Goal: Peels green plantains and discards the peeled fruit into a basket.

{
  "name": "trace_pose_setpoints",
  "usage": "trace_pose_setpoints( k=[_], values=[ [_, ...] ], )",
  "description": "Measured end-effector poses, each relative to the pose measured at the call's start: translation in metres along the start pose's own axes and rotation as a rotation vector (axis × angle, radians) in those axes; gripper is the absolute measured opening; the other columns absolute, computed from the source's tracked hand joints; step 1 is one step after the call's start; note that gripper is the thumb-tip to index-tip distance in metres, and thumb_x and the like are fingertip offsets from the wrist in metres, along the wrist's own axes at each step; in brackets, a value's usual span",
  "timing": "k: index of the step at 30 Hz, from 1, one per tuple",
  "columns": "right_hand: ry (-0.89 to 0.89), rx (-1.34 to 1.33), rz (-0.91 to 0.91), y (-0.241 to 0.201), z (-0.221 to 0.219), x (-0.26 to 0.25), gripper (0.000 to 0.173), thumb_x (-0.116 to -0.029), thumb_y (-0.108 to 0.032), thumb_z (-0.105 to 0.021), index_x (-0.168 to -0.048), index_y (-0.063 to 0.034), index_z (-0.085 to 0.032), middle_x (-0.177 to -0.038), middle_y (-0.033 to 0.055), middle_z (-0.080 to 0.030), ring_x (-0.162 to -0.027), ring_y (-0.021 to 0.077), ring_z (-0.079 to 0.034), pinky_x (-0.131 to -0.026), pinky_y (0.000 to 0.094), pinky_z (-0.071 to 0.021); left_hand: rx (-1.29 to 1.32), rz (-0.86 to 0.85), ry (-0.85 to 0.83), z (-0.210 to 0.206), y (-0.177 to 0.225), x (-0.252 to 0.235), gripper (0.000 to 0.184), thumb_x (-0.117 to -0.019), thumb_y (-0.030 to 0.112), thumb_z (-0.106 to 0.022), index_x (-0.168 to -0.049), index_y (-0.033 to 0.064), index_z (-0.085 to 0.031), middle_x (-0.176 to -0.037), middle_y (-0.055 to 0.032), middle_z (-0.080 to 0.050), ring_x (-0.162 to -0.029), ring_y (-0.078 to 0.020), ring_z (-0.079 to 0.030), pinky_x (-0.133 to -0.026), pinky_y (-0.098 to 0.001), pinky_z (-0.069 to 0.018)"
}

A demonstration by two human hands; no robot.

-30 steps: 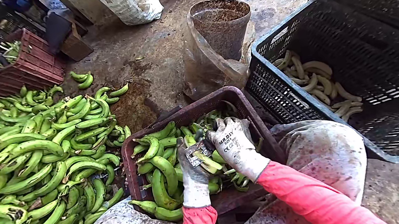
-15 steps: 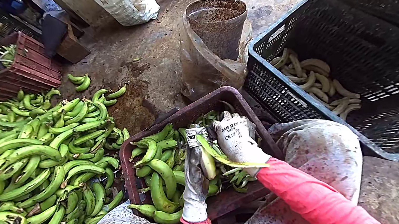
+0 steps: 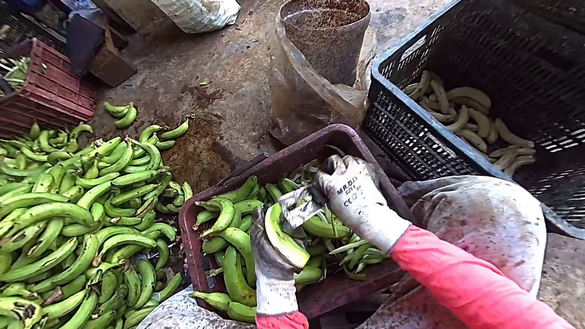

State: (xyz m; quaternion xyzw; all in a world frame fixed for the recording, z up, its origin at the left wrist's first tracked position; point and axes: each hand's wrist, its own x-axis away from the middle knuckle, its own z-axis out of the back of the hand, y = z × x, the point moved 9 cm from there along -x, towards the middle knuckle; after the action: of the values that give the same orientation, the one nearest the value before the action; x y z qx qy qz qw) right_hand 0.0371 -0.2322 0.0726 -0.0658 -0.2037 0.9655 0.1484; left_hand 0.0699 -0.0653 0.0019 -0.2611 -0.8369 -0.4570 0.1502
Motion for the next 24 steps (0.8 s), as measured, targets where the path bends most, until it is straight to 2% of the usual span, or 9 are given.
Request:
trace_pose_setpoints(
  k=[2,5,9,13,16,19,20,22,24],
  values=[
    [-0.166,-0.038,0.076,-0.02,-0.008,0.008,0.026,-0.0943,-0.003,-0.061,-0.111,-0.015,-0.078,-0.117,0.024,-0.07,-0.114,0.0471,-0.064,-0.093,0.0661,-0.0481,0.11,0.045,-0.017,-0.001,-0.001,-0.004,0.051,-0.1107,0.043,-0.023,-0.105,0.0097,-0.061,-0.088,-0.0069,-0.071,-0.079,-0.0171,-0.071,-0.069,-0.0348,-0.062],
    [-0.336,-0.002,0.131,-0.037,-0.014,0.017,0.031,-0.1008,-0.007,-0.054,-0.124,-0.0156,-0.074,-0.13,0.0262,-0.065,-0.127,0.0499,-0.057,-0.103,0.0696,-0.0408,0.357,0.1,-0.093,-0.007,-0.004,-0.012,0.051,-0.1094,0.041,-0.023,-0.098,0.0093,-0.06,-0.085,-0.0048,-0.07,-0.069,-0.0102,-0.069,-0.06,-0.0235,-0.0584],
    [-0.269,0.01,0.127,-0.037,-0.013,0.019,0.026,-0.1012,-0.013,-0.055,-0.118,-0.0152,-0.075,-0.128,0.0247,-0.067,-0.126,0.0484,-0.058,-0.103,0.0688,-0.0403,0.438,0.075,-0.153,-0.009,0.001,-0.019,0.053,-0.1081,0.041,-0.022,-0.102,0.0058,-0.061,-0.088,-0.0079,-0.071,-0.068,-0.0107,-0.069,-0.058,-0.0214,-0.0575],
    [-0.286,0.023,0.072,-0.038,-0.009,0.017,0.028,-0.0996,-0.008,-0.055,-0.118,-0.0142,-0.075,-0.125,0.0249,-0.067,-0.121,0.048,-0.06,-0.098,0.0672,-0.0437,0.054,-0.05,-0.079,-0.017,0.009,-0.004,0.052,-0.1108,0.04,-0.017,-0.117,0.0087,-0.059,-0.098,-0.0073,-0.074,-0.075,-0.0139,-0.071,-0.059,-0.0266,-0.0587],
    [-0.247,0.01,-0.025,-0.033,-0.014,0.009,0.027,-0.0975,-0.006,-0.059,-0.116,-0.0136,-0.077,-0.123,0.0249,-0.068,-0.118,0.0469,-0.063,-0.095,0.0645,-0.047,0.056,-0.084,-0.124,-0.029,0.001,0.007,0.051,-0.111,0.037,-0.019,-0.106,0.0124,-0.063,-0.08,-0.0007,-0.07,-0.068,-0.0089,-0.068,-0.059,-0.0258,-0.0591],
    [-0.276,0.026,-0.281,0.01,-0.022,-0.006,0.024,-0.0954,-0.006,-0.062,-0.116,-0.0097,-0.074,-0.121,0.0269,-0.065,-0.11,0.0487,-0.064,-0.084,0.0648,-0.052,-0.07,-0.169,-0.235,-0.029,-0.006,0.013,0.04,-0.1085,0.028,-0.03,-0.125,0.007,-0.059,-0.096,-0.0084,-0.072,-0.073,-0.013,-0.07,-0.062,-0.0283,-0.0607],
    [-0.303,0.024,-0.346,0.024,-0.021,-0.01,0.025,-0.0952,-0.008,-0.063,-0.117,-0.01,-0.073,-0.122,0.0262,-0.065,-0.11,0.0479,-0.064,-0.084,0.0646,-0.052,-0.066,-0.143,-0.253,-0.03,-0.01,0.014,0.043,-0.1078,0.029,-0.03,-0.132,0.0042,-0.056,-0.097,-0.0142,-0.073,-0.065,-0.0159,-0.07,-0.054,-0.0285,-0.0595],
    [-0.31,0.018,-0.38,0.036,-0.01,-0.013,0.024,-0.0968,-0.011,-0.062,-0.118,-0.0117,-0.072,-0.123,0.0239,-0.065,-0.112,0.045,-0.064,-0.087,0.0623,-0.0524,0.035,-0.043,-0.27,-0.031,-0.011,0.011,0.055,-0.1079,0.038,-0.017,-0.136,0.0081,-0.053,-0.1,-0.0173,-0.074,-0.056,-0.0171,-0.067,-0.048,-0.0276,-0.0556],
    [-0.241,0.003,-0.27,0.028,0.0,-0.011,0.021,-0.0959,-0.012,-0.064,-0.114,-0.012,-0.074,-0.119,0.0224,-0.066,-0.112,0.0431,-0.064,-0.089,0.0603,-0.0519,0.142,0.024,-0.239,-0.023,-0.009,0.002,0.064,-0.1069,0.054,-0.016,-0.127,0.0107,-0.06,-0.096,-0.0149,-0.073,-0.057,-0.018,-0.065,-0.049,-0.0299,-0.0552]
  ],
)
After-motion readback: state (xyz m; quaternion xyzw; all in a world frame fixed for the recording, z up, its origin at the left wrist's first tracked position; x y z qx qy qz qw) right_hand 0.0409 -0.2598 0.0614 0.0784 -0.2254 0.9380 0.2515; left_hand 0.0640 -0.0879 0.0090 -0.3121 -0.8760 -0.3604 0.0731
